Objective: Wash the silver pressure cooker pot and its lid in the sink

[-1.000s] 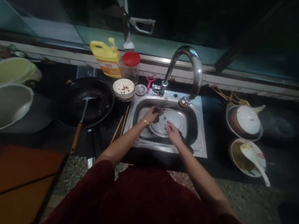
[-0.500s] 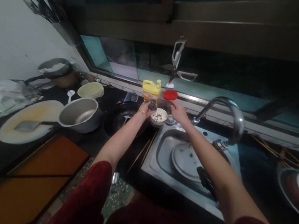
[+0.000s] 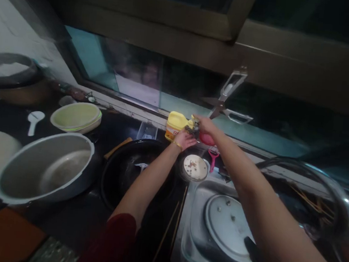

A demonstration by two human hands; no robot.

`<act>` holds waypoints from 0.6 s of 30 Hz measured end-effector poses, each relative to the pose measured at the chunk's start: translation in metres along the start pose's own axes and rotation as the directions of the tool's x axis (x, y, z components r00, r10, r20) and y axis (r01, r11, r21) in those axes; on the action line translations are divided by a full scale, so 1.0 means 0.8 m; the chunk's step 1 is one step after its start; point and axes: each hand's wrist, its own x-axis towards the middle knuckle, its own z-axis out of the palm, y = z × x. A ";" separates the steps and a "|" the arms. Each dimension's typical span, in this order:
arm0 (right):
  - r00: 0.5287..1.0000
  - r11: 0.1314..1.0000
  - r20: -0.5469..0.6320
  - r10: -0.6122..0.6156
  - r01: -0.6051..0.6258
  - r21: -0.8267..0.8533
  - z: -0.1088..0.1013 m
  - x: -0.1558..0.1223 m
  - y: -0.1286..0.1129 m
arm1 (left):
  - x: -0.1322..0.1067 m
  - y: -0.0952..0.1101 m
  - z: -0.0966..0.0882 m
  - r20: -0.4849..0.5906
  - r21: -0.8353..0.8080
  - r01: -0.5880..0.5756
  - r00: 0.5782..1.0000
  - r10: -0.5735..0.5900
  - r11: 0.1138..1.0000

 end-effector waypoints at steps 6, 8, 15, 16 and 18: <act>0.999 0.979 0.022 0.046 -0.040 -0.201 -0.003 0.004 -0.021 | 0.032 0.004 0.002 0.009 -0.123 0.082 0.997 -0.082 0.989; 0.998 0.972 0.021 0.056 -0.049 -0.231 -0.008 0.003 -0.028 | 0.035 0.006 0.005 0.028 -0.165 0.071 0.997 -0.067 0.984; 0.985 0.972 0.018 -0.173 0.174 -0.156 -0.018 0.001 -0.009 | 0.034 0.009 0.008 -0.023 -0.205 -0.019 1.000 0.015 0.979; 0.981 0.972 0.021 -0.194 0.195 -0.129 -0.015 0.001 -0.006 | 0.033 0.009 0.007 -0.028 -0.181 -0.041 0.999 0.037 0.983; 0.980 0.976 0.010 -0.199 0.199 -0.091 -0.009 0.000 -0.004 | 0.034 0.008 0.005 -0.028 -0.129 -0.085 0.996 0.082 0.988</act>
